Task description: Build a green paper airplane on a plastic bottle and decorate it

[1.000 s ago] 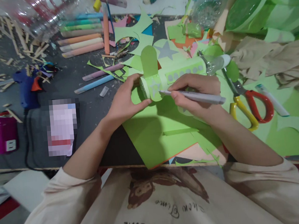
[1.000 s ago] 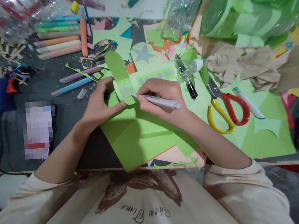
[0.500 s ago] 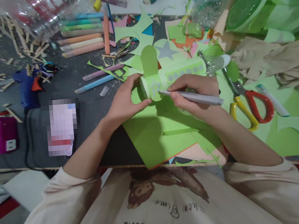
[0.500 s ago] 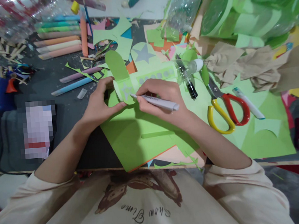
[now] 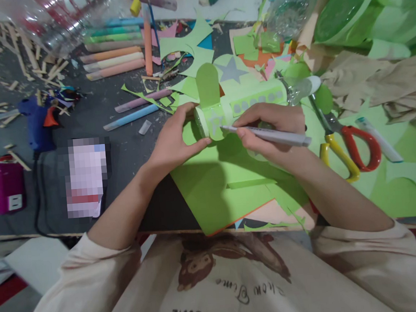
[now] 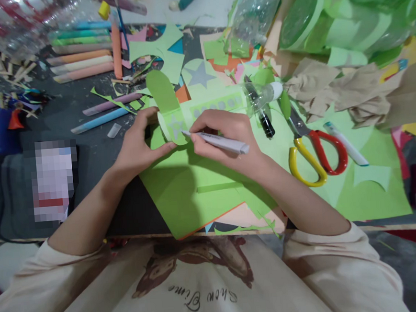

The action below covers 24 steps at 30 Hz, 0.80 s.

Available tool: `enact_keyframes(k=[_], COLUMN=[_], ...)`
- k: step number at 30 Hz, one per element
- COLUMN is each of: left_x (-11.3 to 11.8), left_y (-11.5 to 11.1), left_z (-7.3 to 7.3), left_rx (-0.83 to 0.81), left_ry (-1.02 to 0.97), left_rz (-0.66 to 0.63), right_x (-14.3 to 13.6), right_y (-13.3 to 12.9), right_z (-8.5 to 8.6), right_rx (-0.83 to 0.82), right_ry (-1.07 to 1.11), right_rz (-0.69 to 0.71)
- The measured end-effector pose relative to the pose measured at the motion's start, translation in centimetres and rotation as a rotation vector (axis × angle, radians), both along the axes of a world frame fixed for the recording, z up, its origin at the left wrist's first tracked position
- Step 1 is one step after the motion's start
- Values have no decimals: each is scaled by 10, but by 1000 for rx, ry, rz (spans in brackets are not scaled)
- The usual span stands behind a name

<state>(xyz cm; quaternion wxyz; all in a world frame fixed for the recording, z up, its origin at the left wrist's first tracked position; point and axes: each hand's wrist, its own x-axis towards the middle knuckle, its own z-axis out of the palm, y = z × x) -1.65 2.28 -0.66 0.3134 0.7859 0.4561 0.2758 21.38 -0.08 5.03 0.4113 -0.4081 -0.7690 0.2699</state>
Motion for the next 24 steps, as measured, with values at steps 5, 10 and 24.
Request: enact_keyframes(k=[5,10,24], left_x=[0,-1,-3], left_y=[0,0,1], left_z=[0,-1,-6], left_rx=[10,-2,33], left_ry=[-2,0,-14], left_rz=[0,6,-18], right_x=[0,0,2], right_y=[2,3,2], right_z=[2,4,4], right_rx=[41,73,33], right_ry=[-1,-13,-38], right_rz=[25,48,45])
